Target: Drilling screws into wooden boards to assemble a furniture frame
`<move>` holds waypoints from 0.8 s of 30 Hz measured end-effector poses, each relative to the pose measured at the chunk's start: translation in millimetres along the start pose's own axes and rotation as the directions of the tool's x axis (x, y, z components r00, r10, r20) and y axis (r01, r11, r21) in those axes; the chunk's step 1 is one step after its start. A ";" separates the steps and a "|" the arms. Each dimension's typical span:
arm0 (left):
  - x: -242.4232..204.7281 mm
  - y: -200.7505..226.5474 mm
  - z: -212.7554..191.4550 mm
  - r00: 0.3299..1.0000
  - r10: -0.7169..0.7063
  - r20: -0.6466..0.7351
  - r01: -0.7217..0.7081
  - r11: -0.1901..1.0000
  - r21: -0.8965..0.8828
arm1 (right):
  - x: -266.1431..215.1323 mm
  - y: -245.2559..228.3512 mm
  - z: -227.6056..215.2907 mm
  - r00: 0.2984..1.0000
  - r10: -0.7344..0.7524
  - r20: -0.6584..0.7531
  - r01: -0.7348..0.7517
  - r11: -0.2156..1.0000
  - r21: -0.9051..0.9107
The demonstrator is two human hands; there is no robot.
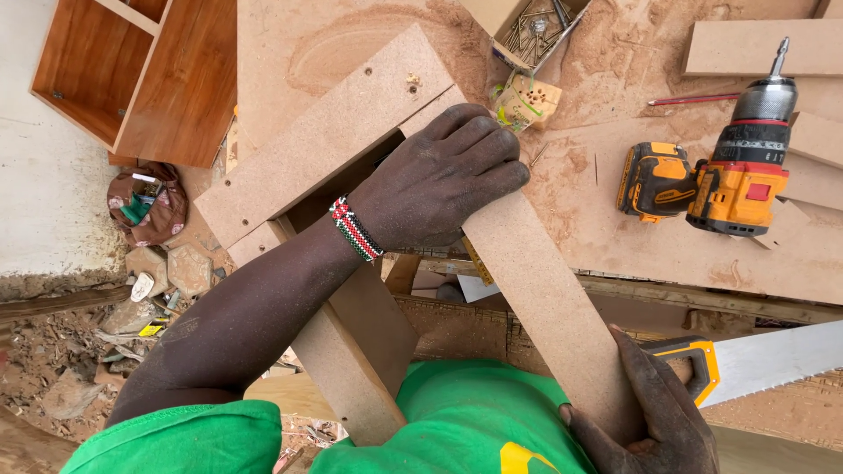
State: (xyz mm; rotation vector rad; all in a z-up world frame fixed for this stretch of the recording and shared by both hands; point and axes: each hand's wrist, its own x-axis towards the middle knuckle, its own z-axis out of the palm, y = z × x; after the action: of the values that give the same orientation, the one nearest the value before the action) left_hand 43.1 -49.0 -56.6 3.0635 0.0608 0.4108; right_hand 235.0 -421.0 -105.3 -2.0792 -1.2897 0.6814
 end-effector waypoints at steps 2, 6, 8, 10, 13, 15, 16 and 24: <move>1.4 -1.2 -0.7 1.000 0.001 -0.017 -0.001 1.000 -0.017 | 0.1 -1.0 3.2 0.999 -0.032 -0.021 0.032 0.999 0.014; 1.3 -2.6 -0.5 0.999 0.026 -0.018 -0.026 0.999 0.027 | -2.0 2.7 8.0 0.994 -0.075 -0.081 0.077 0.997 0.031; 1.5 -2.3 -0.3 1.000 0.028 -0.011 -0.027 0.999 0.024 | -1.8 3.4 6.6 0.995 -0.069 -0.073 0.072 0.997 0.036; 3.6 -2.2 -0.7 0.998 0.039 -0.051 -0.038 0.999 0.017 | -0.7 1.5 4.5 0.996 -0.062 -0.063 0.064 0.997 0.040; 3.9 -1.0 -4.3 0.999 0.028 -0.036 -0.028 0.999 -0.014 | -3.0 11.5 2.6 1.000 0.014 -0.002 -0.014 1.000 0.002; 2.7 -1.2 -3.0 0.999 0.029 -0.033 -0.029 0.999 -0.025 | -3.4 10.2 -0.4 0.999 0.045 0.022 -0.045 0.999 0.004; 2.5 -1.3 -1.8 0.999 0.025 -0.030 -0.026 0.999 -0.030 | -3.7 9.9 -1.7 0.997 0.068 0.047 -0.069 0.998 0.005; 3.2 0.2 -1.3 0.999 0.004 0.052 0.002 0.994 -0.106 | 5.6 -25.5 -16.7 0.987 0.106 0.119 -0.103 0.994 -0.033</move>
State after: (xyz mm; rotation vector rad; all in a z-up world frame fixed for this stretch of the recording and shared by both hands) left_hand 45.9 -48.9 -54.4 2.9673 0.0339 0.3228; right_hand 233.3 -410.5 -76.3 -2.1681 -1.2676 0.8525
